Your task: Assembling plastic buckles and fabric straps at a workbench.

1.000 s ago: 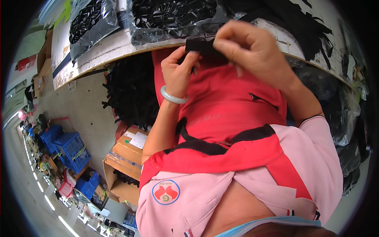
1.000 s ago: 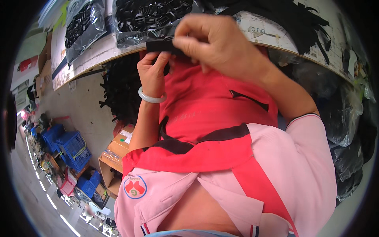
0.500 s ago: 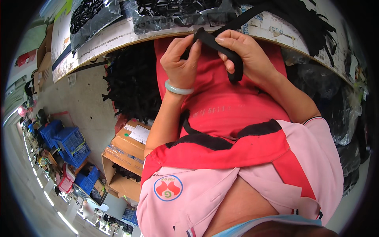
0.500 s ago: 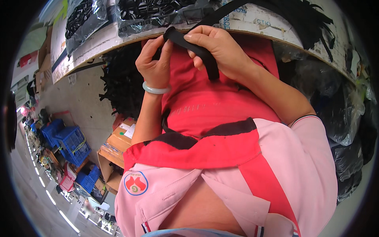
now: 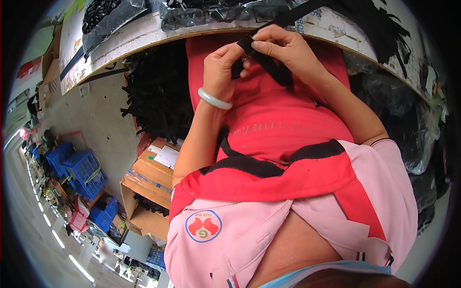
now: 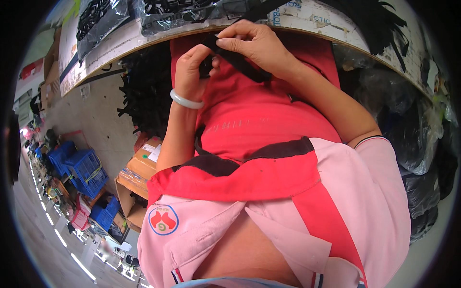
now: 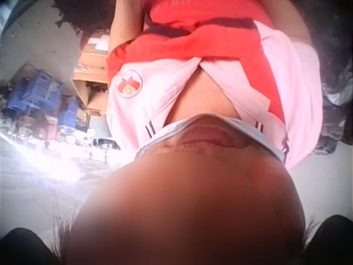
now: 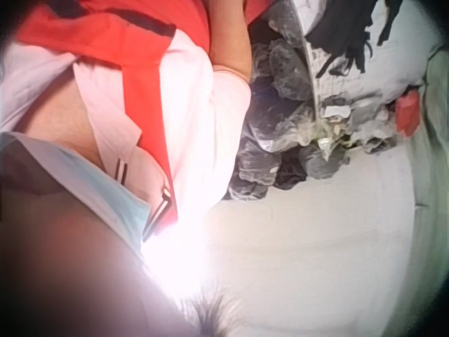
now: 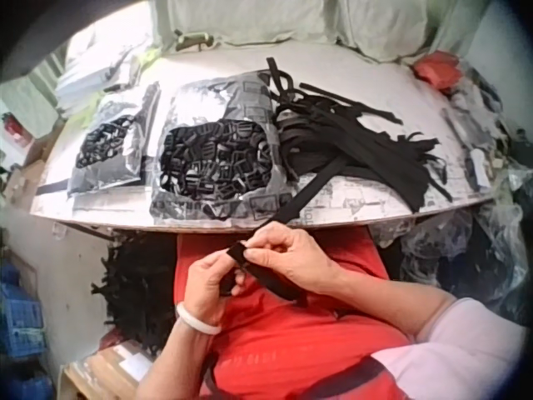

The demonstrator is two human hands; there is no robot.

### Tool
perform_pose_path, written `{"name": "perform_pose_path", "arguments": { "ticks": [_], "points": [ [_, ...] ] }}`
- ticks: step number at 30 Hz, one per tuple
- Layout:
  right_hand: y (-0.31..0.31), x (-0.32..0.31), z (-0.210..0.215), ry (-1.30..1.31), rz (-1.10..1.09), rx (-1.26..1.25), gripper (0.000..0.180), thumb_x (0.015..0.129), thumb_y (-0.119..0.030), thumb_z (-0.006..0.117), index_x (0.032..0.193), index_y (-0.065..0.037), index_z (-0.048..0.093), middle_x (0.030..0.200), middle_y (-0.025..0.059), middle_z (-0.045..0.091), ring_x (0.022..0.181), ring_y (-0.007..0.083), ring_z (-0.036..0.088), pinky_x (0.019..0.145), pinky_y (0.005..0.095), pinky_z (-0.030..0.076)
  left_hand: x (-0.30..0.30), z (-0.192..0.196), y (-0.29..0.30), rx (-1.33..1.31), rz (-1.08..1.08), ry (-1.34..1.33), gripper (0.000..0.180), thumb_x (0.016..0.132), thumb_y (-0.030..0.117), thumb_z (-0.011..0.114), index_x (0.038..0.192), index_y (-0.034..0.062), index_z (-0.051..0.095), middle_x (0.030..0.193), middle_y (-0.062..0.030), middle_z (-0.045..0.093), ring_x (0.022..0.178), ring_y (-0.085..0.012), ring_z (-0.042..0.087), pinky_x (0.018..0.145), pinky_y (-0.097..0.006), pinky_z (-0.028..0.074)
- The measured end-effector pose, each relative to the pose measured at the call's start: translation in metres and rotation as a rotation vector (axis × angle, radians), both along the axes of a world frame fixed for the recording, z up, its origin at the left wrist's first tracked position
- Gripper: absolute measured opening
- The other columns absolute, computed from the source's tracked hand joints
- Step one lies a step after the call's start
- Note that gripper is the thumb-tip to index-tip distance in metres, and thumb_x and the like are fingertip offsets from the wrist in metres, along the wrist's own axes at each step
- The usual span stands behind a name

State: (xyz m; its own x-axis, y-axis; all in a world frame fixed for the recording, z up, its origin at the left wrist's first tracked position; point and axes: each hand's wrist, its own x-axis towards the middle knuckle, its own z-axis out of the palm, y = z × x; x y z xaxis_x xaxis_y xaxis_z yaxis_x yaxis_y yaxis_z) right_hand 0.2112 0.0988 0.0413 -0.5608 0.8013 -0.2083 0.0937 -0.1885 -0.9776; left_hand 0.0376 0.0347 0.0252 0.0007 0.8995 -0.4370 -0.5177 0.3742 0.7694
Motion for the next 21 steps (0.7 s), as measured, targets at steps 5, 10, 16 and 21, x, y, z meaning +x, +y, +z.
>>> {"name": "perform_pose_path", "arguments": {
  "ticks": [5, 10, 16, 21],
  "points": [
    [-0.007, -0.002, 0.03, 0.141, -0.091, 0.697, 0.015, 0.086, -0.014, 0.068, 0.089, 0.0, 0.063, 0.079, 0.0, 0.056, 0.069, 0.0061, 0.051, 0.059, 0.0186, 0.04, 0.005, 0.014, -0.001, 0.172, 0.198, 0.065, 0.018, 0.087, 0.009, 0.068, 0.097, -0.0053, 0.067, 0.078, -0.0094, 0.067, 0.06, -0.0137, 0.061, 0.047, -0.023, 0.044],
    [0.0, 0.009, 0.031, -0.152, 0.152, 0.014, 0.022, 0.09, -0.019, 0.063, 0.074, -0.004, 0.059, 0.059, -0.0049, 0.05, 0.052, 0.0032, 0.043, 0.047, 0.0199, 0.033, 0.01, 0.011, -0.004, 0.23, 0.239, 0.217, 0.017, 0.085, 0.008, 0.069, 0.097, -0.0052, 0.068, 0.079, -0.0084, 0.067, 0.059, -0.0109, 0.06, 0.048, -0.021, 0.045],
    [0.0, 0.003, 0.02, -0.06, 0.036, -0.181, 0.022, 0.09, -0.026, 0.065, 0.077, -0.009, 0.058, 0.06, -0.0069, 0.048, 0.046, 0.0009, 0.04, 0.045, 0.0174, 0.03, 0.015, 0.006, -0.009, 0.354, 0.226, 0.342, 0.018, 0.085, 0.004, 0.069, 0.101, -0.0035, 0.069, 0.074, -0.006, 0.066, 0.059, -0.0093, 0.059, 0.052, -0.02, 0.043],
    [0.001, 0.004, 0.013, 0.111, 0.139, -0.556, 0.021, 0.092, -0.03, 0.062, 0.09, -0.009, 0.06, 0.062, -0.0058, 0.051, 0.045, 0.0008, 0.042, 0.04, 0.0153, 0.03, 0.004, 0.005, -0.016, 0.376, 0.138, 0.327, 0.012, 0.084, 0.0, 0.068, 0.096, -0.0022, 0.07, 0.076, -0.0035, 0.064, 0.06, -0.0069, 0.057, 0.051, -0.019, 0.043]
  ]
}}
